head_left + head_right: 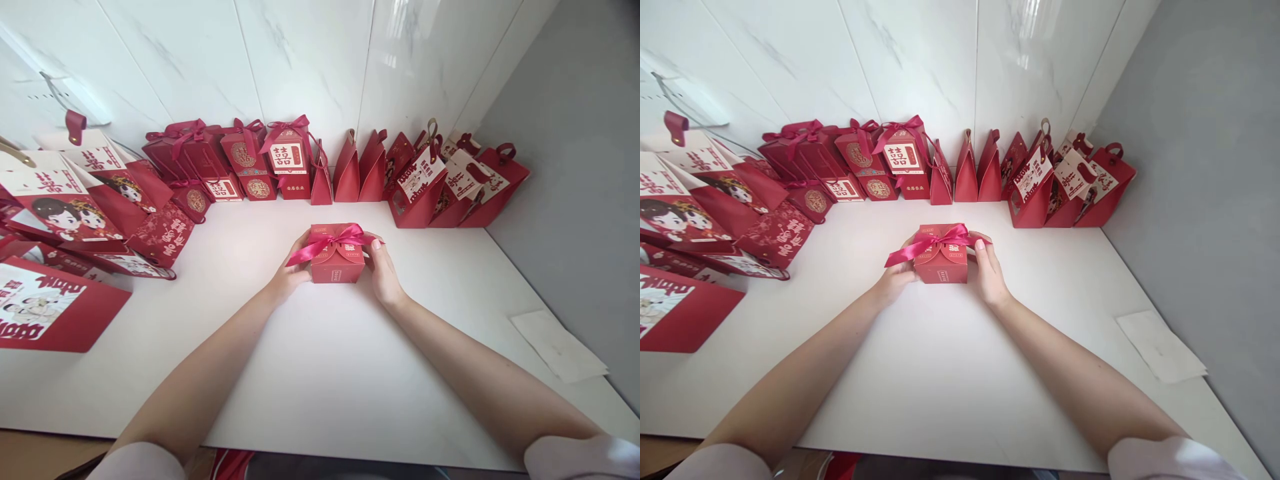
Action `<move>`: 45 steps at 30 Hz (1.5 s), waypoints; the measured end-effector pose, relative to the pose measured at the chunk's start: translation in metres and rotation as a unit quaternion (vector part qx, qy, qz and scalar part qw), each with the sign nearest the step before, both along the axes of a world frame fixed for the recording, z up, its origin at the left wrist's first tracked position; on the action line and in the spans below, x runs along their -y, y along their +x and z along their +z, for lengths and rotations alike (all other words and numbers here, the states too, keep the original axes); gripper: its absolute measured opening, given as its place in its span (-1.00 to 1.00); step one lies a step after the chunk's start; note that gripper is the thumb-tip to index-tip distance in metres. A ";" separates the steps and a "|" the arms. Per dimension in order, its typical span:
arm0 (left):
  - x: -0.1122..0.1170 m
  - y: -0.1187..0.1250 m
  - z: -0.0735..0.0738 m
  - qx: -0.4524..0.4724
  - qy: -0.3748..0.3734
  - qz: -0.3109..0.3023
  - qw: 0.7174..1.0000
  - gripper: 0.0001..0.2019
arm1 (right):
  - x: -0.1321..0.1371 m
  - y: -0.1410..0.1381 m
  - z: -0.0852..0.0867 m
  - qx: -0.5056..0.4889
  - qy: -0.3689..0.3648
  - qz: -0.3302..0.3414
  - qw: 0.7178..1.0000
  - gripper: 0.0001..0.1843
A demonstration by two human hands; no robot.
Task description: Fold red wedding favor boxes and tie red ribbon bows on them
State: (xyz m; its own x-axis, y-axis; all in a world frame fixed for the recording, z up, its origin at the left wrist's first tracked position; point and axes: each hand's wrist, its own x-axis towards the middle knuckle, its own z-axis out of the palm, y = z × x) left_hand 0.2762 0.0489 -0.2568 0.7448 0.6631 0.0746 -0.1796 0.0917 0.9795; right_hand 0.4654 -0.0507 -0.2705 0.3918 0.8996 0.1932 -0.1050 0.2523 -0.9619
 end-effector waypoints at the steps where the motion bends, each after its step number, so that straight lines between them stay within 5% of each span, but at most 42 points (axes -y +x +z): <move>1: 0.000 0.000 0.000 -0.001 0.002 0.002 1.000 -0.04 | 0.000 0.000 0.000 -0.006 0.001 0.004 1.000 -0.46; 10: -0.007 0.004 -0.010 -0.028 0.050 0.140 0.989 -0.09 | -0.001 0.003 -0.006 -0.031 -0.014 0.003 0.999 -0.38; 18: -0.011 0.001 -0.013 -0.025 0.019 0.146 0.989 -0.37 | -0.004 0.005 -0.010 -0.087 -0.008 0.007 0.996 -0.38; 27: -0.017 0.002 -0.012 -0.079 0.025 0.188 0.979 -0.40 | -0.012 0.009 -0.011 -0.136 0.006 -0.031 0.990 -0.40; 31: -0.019 -0.017 0.011 -0.113 0.066 0.248 0.960 -0.57 | -0.012 0.011 -0.011 -0.145 -0.001 -0.042 0.989 -0.41; 35: 0.007 -0.035 0.074 -0.123 0.156 0.303 0.932 -0.64 | -0.010 0.010 -0.011 -0.151 0.000 -0.044 0.988 -0.43; 38: 0.042 -0.029 0.123 -0.184 0.369 0.118 0.903 -0.50 | -0.009 0.009 -0.011 -0.147 -0.004 -0.041 0.988 -0.44; 40: 0.061 -0.018 0.140 -0.261 0.465 -0.019 0.846 -0.29 | -0.008 0.009 -0.012 -0.137 -0.010 -0.039 0.990 -0.46; 43: 0.073 -0.001 0.138 -0.387 0.504 -0.127 0.762 -0.10 | -0.005 0.009 -0.013 -0.115 -0.022 -0.035 0.993 -0.47; 45: 0.075 0.006 0.125 -0.446 0.477 -0.126 0.747 -0.04 | -0.004 0.010 -0.014 -0.102 -0.028 -0.034 0.994 -0.46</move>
